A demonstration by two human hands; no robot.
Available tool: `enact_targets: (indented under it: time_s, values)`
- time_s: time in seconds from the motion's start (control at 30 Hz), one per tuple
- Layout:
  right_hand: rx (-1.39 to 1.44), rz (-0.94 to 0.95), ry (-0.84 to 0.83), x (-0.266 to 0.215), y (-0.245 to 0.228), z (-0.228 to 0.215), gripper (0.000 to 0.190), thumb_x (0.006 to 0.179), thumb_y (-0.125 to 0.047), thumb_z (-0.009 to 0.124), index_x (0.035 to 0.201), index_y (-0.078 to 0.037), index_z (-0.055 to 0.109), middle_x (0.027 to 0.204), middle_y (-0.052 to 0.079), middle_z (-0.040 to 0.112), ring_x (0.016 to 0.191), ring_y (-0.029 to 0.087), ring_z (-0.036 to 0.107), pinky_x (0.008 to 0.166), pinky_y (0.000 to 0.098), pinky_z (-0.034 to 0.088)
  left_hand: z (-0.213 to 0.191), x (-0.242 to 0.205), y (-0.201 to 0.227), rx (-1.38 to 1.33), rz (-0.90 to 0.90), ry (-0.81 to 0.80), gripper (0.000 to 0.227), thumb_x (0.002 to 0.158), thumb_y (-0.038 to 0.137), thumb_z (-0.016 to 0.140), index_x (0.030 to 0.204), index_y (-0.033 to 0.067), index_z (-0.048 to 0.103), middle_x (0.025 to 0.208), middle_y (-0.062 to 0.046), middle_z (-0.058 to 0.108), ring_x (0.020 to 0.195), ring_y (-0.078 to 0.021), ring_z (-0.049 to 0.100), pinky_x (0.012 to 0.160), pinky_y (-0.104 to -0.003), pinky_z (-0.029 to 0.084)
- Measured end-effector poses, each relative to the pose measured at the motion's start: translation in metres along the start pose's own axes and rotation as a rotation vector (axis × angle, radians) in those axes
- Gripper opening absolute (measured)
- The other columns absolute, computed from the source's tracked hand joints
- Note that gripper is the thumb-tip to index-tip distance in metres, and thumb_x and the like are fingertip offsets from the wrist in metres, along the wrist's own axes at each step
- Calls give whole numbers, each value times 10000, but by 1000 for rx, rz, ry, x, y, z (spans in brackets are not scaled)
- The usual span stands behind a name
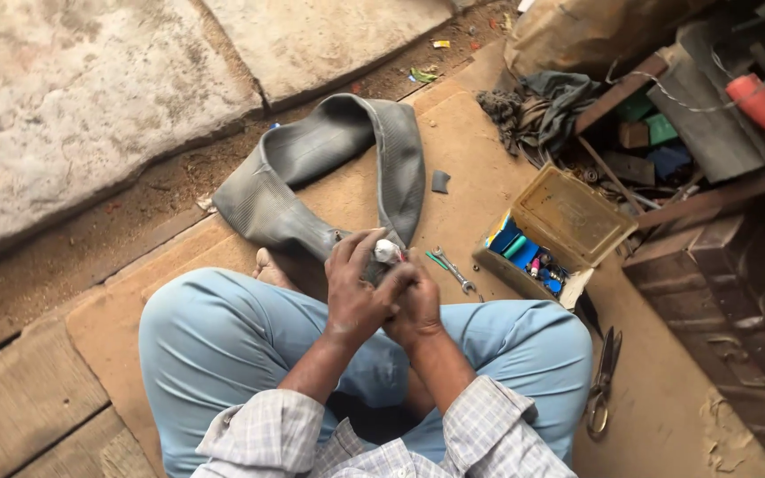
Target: The person sits cross-legged on the ground repairing a rubber inner tube. They use a wrench on the valve, rasp the tube surface, cut a rubber patch with scissors, squeeze glue from a tube onto the patch, and press the patch onto the puncture area of the tube.
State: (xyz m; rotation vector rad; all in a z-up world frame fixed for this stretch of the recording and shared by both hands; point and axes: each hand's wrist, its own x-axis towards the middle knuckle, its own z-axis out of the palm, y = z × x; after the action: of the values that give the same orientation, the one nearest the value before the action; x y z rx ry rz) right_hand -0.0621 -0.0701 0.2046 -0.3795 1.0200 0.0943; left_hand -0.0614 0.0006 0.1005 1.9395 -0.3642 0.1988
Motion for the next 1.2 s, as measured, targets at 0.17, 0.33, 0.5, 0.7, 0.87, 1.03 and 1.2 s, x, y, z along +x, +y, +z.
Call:
enact_targets:
  time_s: [0.17,0.33,0.5,0.7,0.87,1.03,1.2]
  values:
    - [-176,116,-548,159,25,-192,377,1084,-421,521,1074,-78,677,894,64,685,650,157,635,505,270,501,0,18,-3,-128,-157,-75,443,821,291,842,1211,112,733,1150,-91,703,1086,-289,646,968,-392,502]
    - [-367,79,-396,127,29,-215,102,943,-78,543,952,16,581,997,160,667,864,256,713,844,394,640,-11,20,-4,-25,10,-56,407,803,232,849,1164,81,741,1087,-105,702,1024,-291,663,924,-408,512]
    - [-553,-44,-257,66,2,-170,165,925,-90,601,1049,-11,674,983,106,732,724,222,714,702,359,599,-7,11,-7,4,31,-64,406,799,233,853,1161,89,741,1042,-100,681,1014,-272,637,923,-413,492]
    - [-761,-601,-320,68,-52,-156,172,1007,-117,642,1121,-3,703,947,100,723,737,173,694,671,320,550,-5,7,-6,44,126,-137,395,800,218,852,1167,123,742,1051,-47,690,1019,-243,629,938,-406,457]
    - [-1177,-946,-205,42,-54,-118,163,948,-84,699,1102,-33,720,956,72,736,822,146,692,735,299,570,-1,3,-5,84,186,-177,433,767,186,835,1182,122,730,1074,-53,679,1024,-256,615,928,-410,458]
    - [-1565,-1329,-271,28,-55,-100,138,924,-70,731,1060,-50,719,992,87,738,924,221,721,820,336,562,4,0,-10,82,187,-207,447,775,180,825,1200,93,715,1082,-55,680,1035,-256,611,923,-401,461]
    - [-1599,-1431,-307,25,-52,-95,201,890,-54,729,1090,-60,731,1039,82,748,961,268,706,861,377,558,6,1,-12,97,211,-186,443,790,189,826,1203,77,710,1084,-66,673,1044,-260,609,943,-414,463]
